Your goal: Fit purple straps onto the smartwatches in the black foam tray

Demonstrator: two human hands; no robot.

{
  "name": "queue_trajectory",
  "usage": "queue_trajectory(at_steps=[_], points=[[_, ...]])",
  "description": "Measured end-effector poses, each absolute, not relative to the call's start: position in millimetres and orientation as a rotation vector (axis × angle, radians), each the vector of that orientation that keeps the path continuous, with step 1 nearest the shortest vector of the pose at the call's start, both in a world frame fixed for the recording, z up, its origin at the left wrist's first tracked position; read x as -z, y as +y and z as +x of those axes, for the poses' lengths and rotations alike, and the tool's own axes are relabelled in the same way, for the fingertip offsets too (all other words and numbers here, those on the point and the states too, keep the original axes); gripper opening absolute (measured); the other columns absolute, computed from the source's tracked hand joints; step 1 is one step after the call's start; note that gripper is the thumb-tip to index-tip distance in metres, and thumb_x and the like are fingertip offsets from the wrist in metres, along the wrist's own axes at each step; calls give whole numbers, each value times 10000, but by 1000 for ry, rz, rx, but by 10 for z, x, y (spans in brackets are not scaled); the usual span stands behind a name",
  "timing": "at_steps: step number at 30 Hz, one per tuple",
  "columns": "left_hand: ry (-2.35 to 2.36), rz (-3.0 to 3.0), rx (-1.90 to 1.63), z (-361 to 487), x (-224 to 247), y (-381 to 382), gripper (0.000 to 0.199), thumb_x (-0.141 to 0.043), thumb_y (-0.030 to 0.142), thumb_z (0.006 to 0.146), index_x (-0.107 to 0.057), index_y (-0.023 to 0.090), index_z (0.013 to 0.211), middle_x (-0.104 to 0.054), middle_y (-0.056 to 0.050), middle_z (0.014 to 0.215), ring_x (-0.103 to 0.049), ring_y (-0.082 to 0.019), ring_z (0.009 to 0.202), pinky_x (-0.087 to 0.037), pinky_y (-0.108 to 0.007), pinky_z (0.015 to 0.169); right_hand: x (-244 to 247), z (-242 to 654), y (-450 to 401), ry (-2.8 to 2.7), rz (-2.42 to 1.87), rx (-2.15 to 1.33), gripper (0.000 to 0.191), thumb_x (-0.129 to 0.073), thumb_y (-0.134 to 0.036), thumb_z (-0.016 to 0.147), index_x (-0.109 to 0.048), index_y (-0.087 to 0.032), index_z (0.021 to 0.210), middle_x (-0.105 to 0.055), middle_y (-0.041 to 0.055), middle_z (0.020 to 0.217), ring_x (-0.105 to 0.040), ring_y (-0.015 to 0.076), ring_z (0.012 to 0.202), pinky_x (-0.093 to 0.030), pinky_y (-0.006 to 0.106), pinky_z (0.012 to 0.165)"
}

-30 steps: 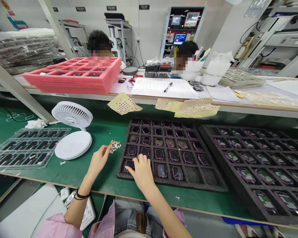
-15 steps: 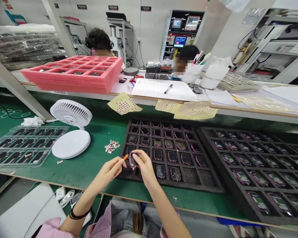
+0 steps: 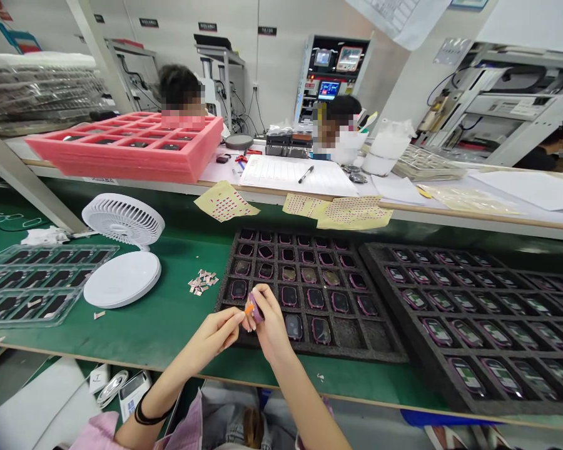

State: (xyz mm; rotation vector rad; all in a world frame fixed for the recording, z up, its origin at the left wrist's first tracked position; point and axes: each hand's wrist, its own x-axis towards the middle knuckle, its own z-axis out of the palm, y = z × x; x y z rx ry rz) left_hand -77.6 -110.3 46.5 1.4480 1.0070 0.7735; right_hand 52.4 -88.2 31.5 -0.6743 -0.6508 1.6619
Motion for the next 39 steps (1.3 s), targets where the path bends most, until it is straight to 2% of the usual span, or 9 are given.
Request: queue_trajectory(at_steps=[18, 24, 27, 30, 32, 36, 39], points=[[953, 1409, -775, -759, -489, -1115, 432, -414, 532, 897, -574, 152, 768, -346, 79, 460, -244, -70, 413, -205, -216, 432, -386, 560, -889, -628, -548, -1752, 308, -694, -373, 774, -430, -219, 739, -409, -112, 505, -277, 32, 327, -275, 155, 327], [998, 1451, -745, -804, -491, -1104, 454, -413, 538, 898, -608, 144, 783, -371, 67, 465, -278, -75, 427, -225, -214, 439, -356, 599, -908, -789, -698, -1599, 276, -685, -380, 797, -458, -223, 801, -458, -105, 507, -358, 44, 345, -319, 164, 358], [971, 1431, -712, -821, -506, -1090, 482, -420, 563, 884, -628, 142, 779, -384, 64, 439, -280, -72, 403, -219, -211, 421, -341, 596, -921, -804, -683, -1628, 292, -691, -387, 797, -455, -215, 776, -437, -113, 483, -319, 29, 332, -285, 143, 338], [898, 1385, -712, -807, -494, -1083, 491, -440, 578, 873, -623, 141, 745, -397, 62, 429, -256, -59, 377, -195, -209, 404, -325, 560, -930, -668, -539, -1843, 346, -710, -417, 769, -426, -220, 743, -400, -126, 470, -210, 17, 301, -193, 126, 272], [873, 1347, -735, -781, -469, -1086, 492, -451, 583, 869, -618, 140, 737, -410, 59, 428, -247, -54, 366, -181, -209, 396, -306, 538, -925, -568, -480, -1922, 347, -731, -407, 745, -435, -227, 772, -388, -129, 480, -200, 19, 298, -147, 117, 249], [900, 1302, -760, -728, -415, -1101, 510, -457, 610, 852, -614, 140, 732, -407, 59, 424, -240, -52, 356, -166, -212, 382, -245, 527, -890, -491, -455, -1937, 334, -748, -363, 722, -461, -227, 823, -380, -124, 502, -238, 22, 303, -143, 110, 242], [972, 1294, -813, -715, -390, -1093, 532, -463, 655, 821, -577, 152, 693, -395, 63, 407, -250, -54, 355, -173, -210, 378, -206, 524, -874, -505, -533, -1894, 328, -742, -369, 721, -456, -223, 789, -372, -125, 488, -200, 18, 308, -144, 115, 249]])
